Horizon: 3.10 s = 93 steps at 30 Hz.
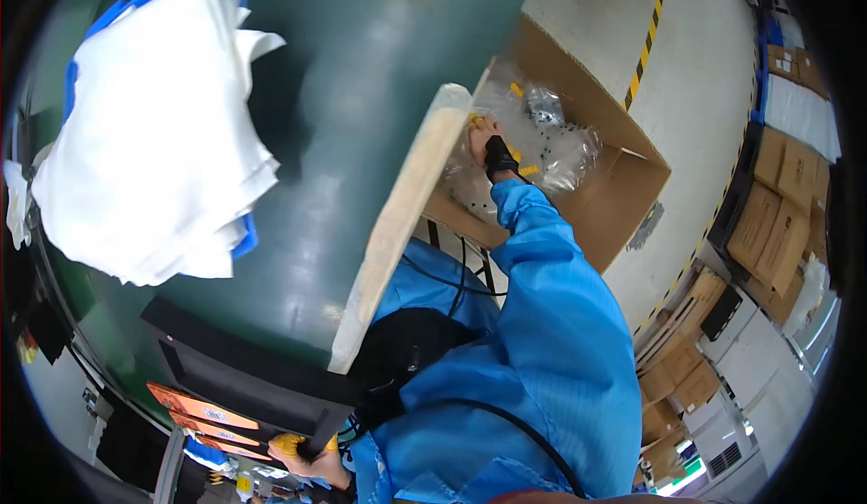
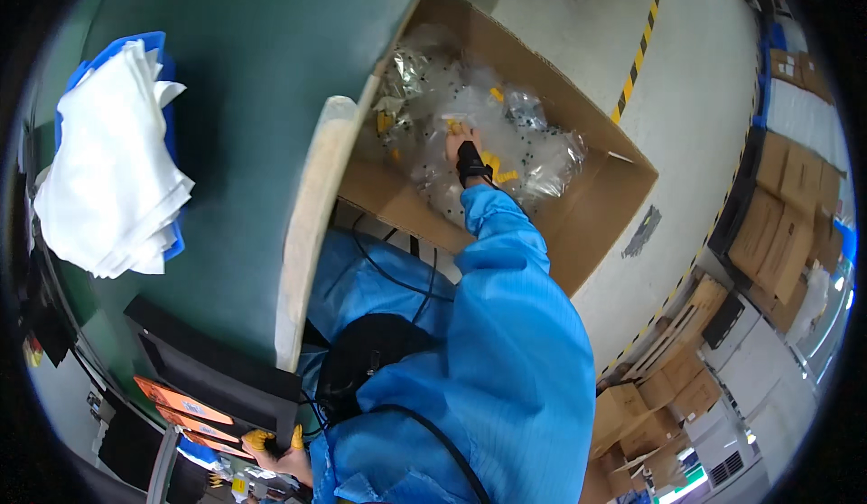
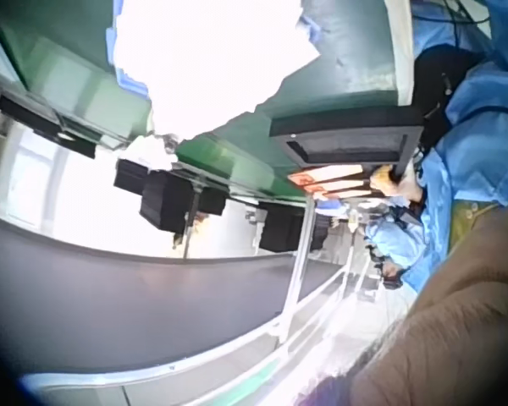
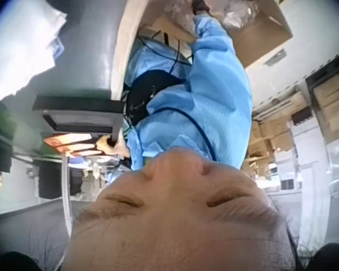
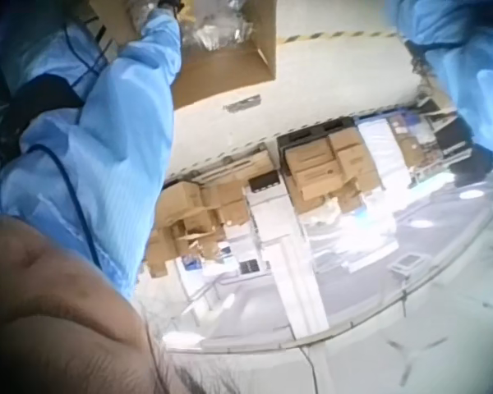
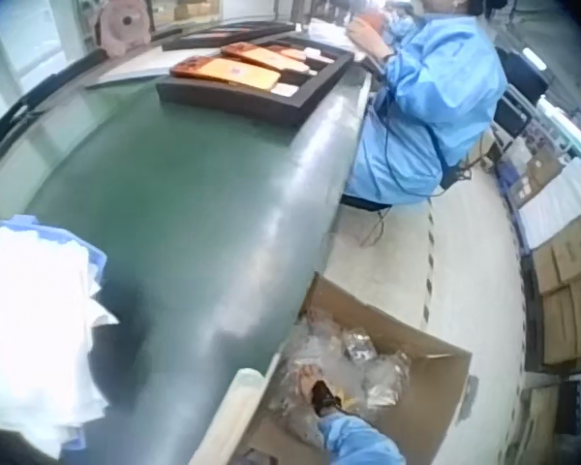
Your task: Cleaning smartphone screens and applying protective labels on an electronics assembly line.
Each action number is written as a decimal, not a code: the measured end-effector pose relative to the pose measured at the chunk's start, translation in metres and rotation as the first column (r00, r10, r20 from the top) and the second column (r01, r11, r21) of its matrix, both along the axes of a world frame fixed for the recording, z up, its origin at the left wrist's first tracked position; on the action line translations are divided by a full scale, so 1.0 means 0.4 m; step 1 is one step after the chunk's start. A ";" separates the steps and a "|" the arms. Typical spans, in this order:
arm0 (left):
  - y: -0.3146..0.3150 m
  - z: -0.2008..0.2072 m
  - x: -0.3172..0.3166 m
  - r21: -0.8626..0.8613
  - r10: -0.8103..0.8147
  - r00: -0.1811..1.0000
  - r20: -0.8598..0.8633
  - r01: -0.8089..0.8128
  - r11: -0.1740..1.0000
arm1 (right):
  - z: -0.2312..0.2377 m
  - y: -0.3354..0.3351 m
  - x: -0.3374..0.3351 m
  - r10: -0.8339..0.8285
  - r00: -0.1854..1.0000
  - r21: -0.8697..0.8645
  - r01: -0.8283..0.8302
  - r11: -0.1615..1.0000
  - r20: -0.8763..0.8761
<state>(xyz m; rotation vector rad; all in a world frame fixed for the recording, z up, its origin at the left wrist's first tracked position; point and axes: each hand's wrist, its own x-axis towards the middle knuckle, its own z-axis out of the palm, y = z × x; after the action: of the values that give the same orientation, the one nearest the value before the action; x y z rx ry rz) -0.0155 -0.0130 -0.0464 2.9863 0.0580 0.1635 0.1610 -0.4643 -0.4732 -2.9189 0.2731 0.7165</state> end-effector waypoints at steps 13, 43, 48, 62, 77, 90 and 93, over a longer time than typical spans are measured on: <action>0.059 -0.017 -0.058 -0.020 -0.027 0.998 0.062 0.028 0.999 | -0.037 0.051 -0.044 0.027 0.998 -0.110 -0.022 0.994 0.049; -0.099 -0.014 0.124 -0.146 -0.185 0.958 0.218 0.219 0.965 | 0.545 0.277 -0.174 -0.416 0.465 0.484 -0.031 0.875 0.781; -0.097 -0.030 0.110 -0.179 -0.179 0.948 0.265 0.231 0.956 | 0.907 0.299 0.028 -0.276 0.042 0.263 -0.469 0.843 0.960; -0.088 -0.046 0.104 -0.137 -0.170 0.929 0.328 0.225 0.965 | 1.052 0.501 0.396 0.432 -0.089 -0.417 -0.490 0.766 0.898; -0.087 -0.063 0.091 -0.090 -0.189 0.924 0.332 0.230 0.969 | 1.064 0.527 0.392 0.317 0.119 -0.224 -0.482 0.847 0.941; -0.100 -0.038 0.054 -0.697 -0.415 0.791 0.450 0.601 0.391 | 0.992 0.398 -0.096 -0.305 0.524 0.515 -0.318 0.796 0.795; -0.102 -0.053 0.047 -0.815 -0.499 0.812 0.302 0.491 0.307 | 0.923 0.359 -0.144 -0.284 0.646 0.486 -0.155 0.860 0.709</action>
<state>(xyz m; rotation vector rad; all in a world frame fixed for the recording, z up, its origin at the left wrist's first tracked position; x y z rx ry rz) 0.0031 -0.0536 -0.0676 1.8090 -0.6121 0.0176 0.1033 -0.3208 -0.1039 -2.3750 0.0676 -0.4592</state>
